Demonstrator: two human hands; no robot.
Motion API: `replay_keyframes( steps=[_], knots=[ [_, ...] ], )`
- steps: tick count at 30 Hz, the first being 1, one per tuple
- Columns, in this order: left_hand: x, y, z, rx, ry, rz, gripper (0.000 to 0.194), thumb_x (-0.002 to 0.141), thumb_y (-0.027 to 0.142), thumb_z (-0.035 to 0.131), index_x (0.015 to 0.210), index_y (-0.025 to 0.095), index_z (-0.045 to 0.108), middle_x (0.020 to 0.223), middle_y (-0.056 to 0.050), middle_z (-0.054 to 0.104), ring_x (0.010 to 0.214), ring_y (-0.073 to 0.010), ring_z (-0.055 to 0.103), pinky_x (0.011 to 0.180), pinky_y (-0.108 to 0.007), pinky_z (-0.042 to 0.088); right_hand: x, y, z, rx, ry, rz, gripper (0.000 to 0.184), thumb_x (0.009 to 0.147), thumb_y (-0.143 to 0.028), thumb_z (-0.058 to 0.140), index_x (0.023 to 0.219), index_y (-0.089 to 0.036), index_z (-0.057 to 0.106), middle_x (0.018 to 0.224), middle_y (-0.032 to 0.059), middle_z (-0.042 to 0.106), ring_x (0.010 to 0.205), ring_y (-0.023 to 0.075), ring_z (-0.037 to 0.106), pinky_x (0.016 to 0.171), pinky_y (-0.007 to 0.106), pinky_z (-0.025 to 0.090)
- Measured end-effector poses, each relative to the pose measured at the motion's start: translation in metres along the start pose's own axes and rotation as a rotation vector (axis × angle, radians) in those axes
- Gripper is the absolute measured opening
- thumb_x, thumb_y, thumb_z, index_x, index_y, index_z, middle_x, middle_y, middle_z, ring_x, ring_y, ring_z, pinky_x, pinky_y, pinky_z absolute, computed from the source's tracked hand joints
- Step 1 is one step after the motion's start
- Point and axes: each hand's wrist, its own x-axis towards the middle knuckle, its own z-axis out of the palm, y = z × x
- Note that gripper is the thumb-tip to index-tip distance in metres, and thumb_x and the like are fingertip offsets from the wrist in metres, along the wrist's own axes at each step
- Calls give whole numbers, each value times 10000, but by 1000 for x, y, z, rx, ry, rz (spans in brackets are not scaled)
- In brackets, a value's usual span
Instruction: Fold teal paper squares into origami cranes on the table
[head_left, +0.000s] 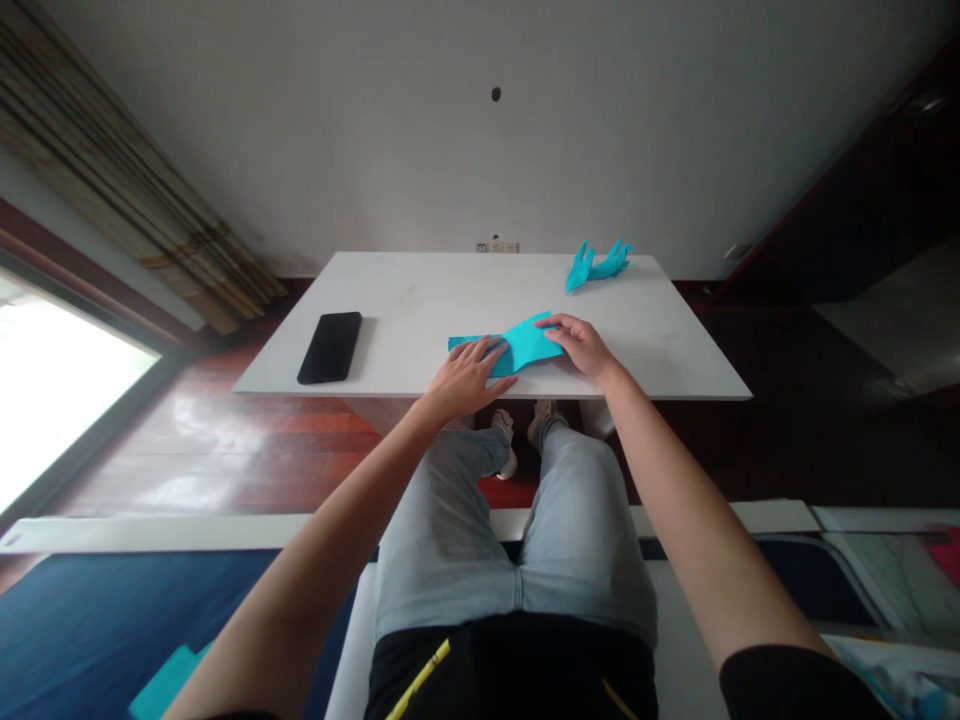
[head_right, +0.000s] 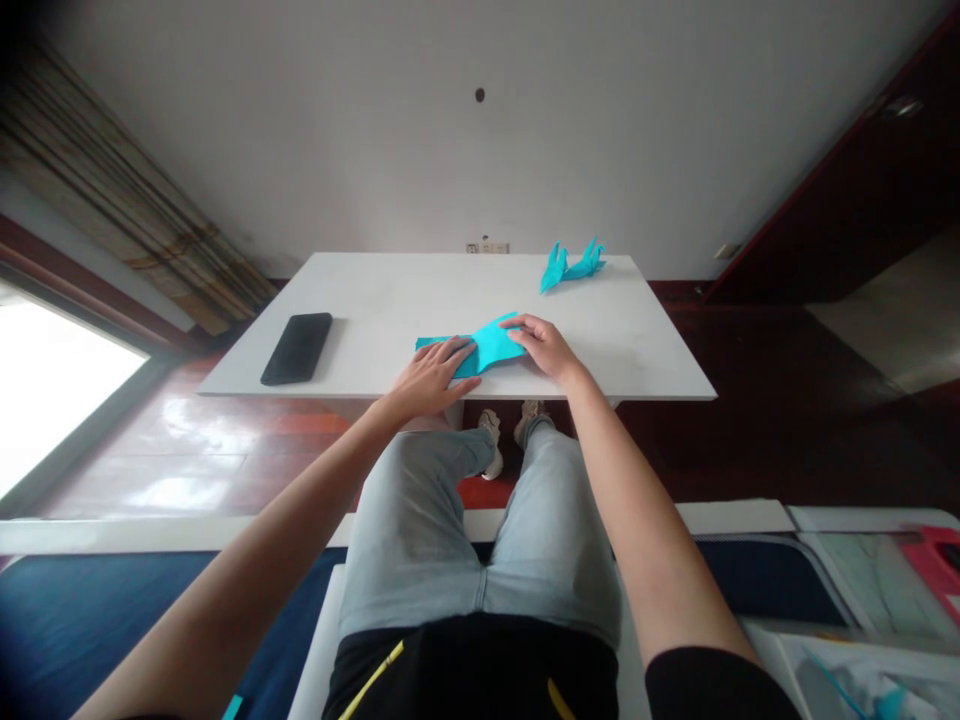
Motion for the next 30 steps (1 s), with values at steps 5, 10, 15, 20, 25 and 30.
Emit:
replay_keyframes(
  steps=[5,10,15,20,25,30],
  knots=[
    [0,8,-2,-30,32,-47,764,1176,631,630,1753,135,565,1825,-219,573,1691,-408,554,1438,-570,394,-3,-6,1,81,25,28,438,969,-642,795,1198,-274,852,992,29,803,829,219,743,817,386,627],
    [16,23,-8,-321,199,-249,444,1019,469,827,1363,190,817,1463,-211,797,1423,-457,707,1326,-653,448,-3,-10,2,121,1,40,570,958,-748,770,1256,-269,854,1211,78,865,824,235,800,860,437,672],
    [45,20,-13,-548,320,-368,372,1120,439,600,843,222,720,1004,-140,821,1046,-352,792,1072,-545,583,1,-4,-3,98,185,-10,892,890,-894,791,1574,-335,659,1253,61,858,811,215,744,786,391,620],
    [61,9,-13,-1320,540,-492,524,1048,749,698,1068,226,707,1049,-102,831,1027,-286,828,939,-420,676,5,3,-3,-37,184,-41,851,752,-1012,864,1180,-278,817,1231,87,823,1090,279,720,1010,430,586],
    [56,5,4,-1610,643,-536,577,901,733,886,1102,240,663,1097,-104,847,1153,-330,848,1023,-474,712,4,1,3,-39,74,-6,717,709,-917,975,926,-253,812,947,51,797,921,255,690,940,424,570],
    [45,-4,17,-1431,606,-514,588,850,741,899,1047,231,685,1049,-87,836,1024,-275,848,974,-439,722,5,2,2,11,126,-18,748,695,-941,949,929,-275,700,876,15,738,831,215,637,828,380,576]
  ],
)
